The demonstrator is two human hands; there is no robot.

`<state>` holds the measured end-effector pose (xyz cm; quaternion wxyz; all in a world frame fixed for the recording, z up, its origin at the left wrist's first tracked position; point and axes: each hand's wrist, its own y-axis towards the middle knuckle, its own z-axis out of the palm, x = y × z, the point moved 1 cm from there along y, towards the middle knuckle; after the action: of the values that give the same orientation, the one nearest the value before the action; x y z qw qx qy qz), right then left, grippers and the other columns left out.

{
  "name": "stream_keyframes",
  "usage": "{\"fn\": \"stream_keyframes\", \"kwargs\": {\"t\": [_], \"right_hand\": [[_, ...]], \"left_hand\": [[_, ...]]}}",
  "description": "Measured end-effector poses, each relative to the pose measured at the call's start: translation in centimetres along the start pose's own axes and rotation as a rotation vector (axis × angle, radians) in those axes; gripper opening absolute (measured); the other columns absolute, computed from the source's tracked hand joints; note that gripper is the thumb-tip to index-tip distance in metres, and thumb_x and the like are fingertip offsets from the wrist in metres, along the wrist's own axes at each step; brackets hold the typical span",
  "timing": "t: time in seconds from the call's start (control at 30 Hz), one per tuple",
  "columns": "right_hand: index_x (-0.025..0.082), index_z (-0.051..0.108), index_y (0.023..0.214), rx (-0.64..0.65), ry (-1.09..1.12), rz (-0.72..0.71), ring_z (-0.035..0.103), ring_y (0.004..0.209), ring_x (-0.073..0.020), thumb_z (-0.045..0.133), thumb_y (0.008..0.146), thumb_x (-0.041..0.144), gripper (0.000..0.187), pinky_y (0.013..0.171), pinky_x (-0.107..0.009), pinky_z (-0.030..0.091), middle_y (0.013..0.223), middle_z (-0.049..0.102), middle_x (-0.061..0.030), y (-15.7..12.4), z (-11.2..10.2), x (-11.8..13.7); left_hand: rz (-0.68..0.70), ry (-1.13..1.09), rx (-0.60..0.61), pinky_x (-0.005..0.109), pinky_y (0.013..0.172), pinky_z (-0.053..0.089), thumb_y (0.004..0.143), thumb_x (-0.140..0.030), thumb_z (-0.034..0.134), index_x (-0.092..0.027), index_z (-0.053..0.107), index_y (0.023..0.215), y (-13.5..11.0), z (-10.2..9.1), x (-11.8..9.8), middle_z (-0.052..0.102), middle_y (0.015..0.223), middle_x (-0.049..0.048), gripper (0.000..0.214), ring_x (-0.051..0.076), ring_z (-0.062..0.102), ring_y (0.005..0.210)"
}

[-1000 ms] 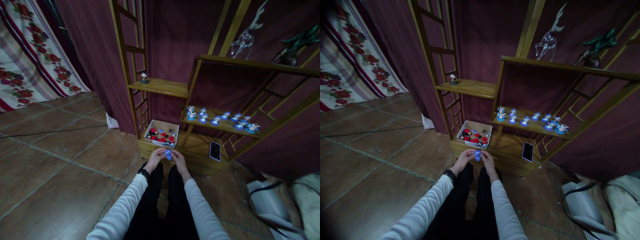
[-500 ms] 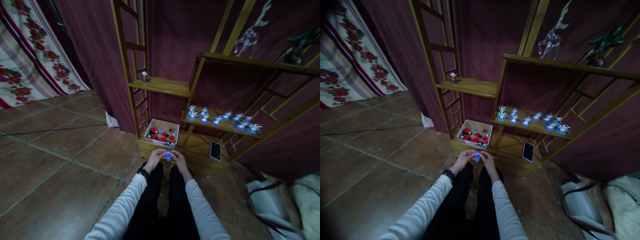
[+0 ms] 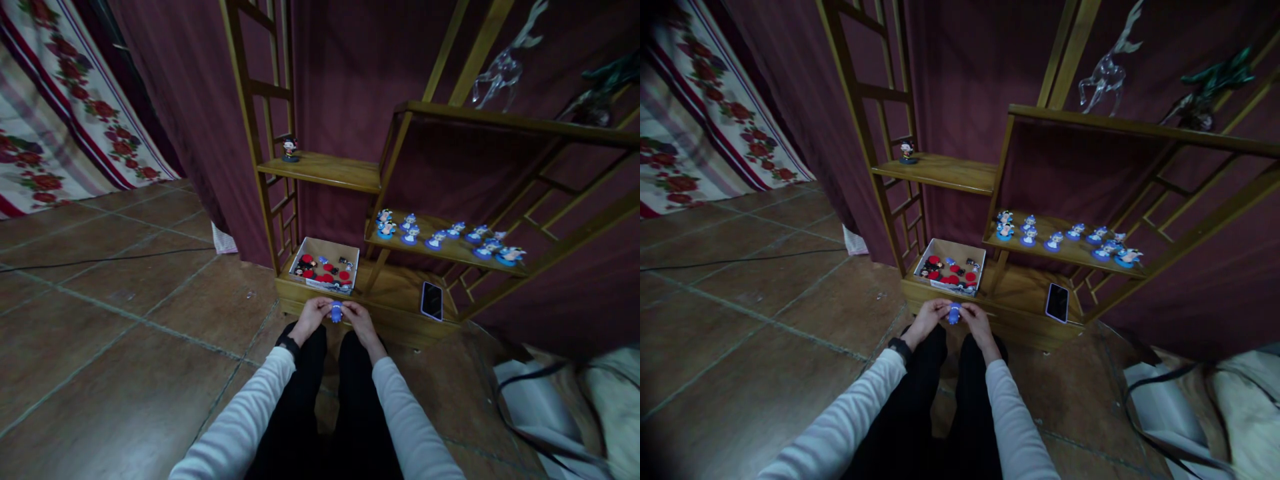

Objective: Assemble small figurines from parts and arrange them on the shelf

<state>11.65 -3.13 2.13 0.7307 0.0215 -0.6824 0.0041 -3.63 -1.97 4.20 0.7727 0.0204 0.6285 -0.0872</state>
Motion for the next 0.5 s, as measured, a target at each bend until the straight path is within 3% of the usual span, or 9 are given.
{"fn": "stream_keyframes", "kwargs": {"t": [0.13,0.5], "right_hand": [[0.021,0.067,0.086,-0.009,0.041,0.014,0.060,0.079,-0.0186,0.065,0.066,0.044,0.030,0.072,-0.030,0.049,0.089,0.067,-0.0025,-0.06,0.08,0.31],[0.019,0.067,0.077,0.042,0.102,0.099,0.060,0.067,-0.0151,0.070,0.060,0.043,0.029,0.065,-0.028,0.049,0.074,0.066,0.0005,-0.07,-0.13,0.71]], "left_hand": [[0.004,0.008,0.013,0.022,0.057,0.043,0.063,-0.024,0.070,-0.010,0.066,0.079,-0.04,0.14,0.01,0.066,0.067,0.0034,0.022,0.010,0.055,0.056],[-0.030,0.041,0.079,0.023,0.056,0.044,0.061,-0.030,0.072,-0.010,0.067,0.077,0.10,0.18,0.08,0.066,0.065,0.0038,0.026,0.011,0.056,0.054]]}}
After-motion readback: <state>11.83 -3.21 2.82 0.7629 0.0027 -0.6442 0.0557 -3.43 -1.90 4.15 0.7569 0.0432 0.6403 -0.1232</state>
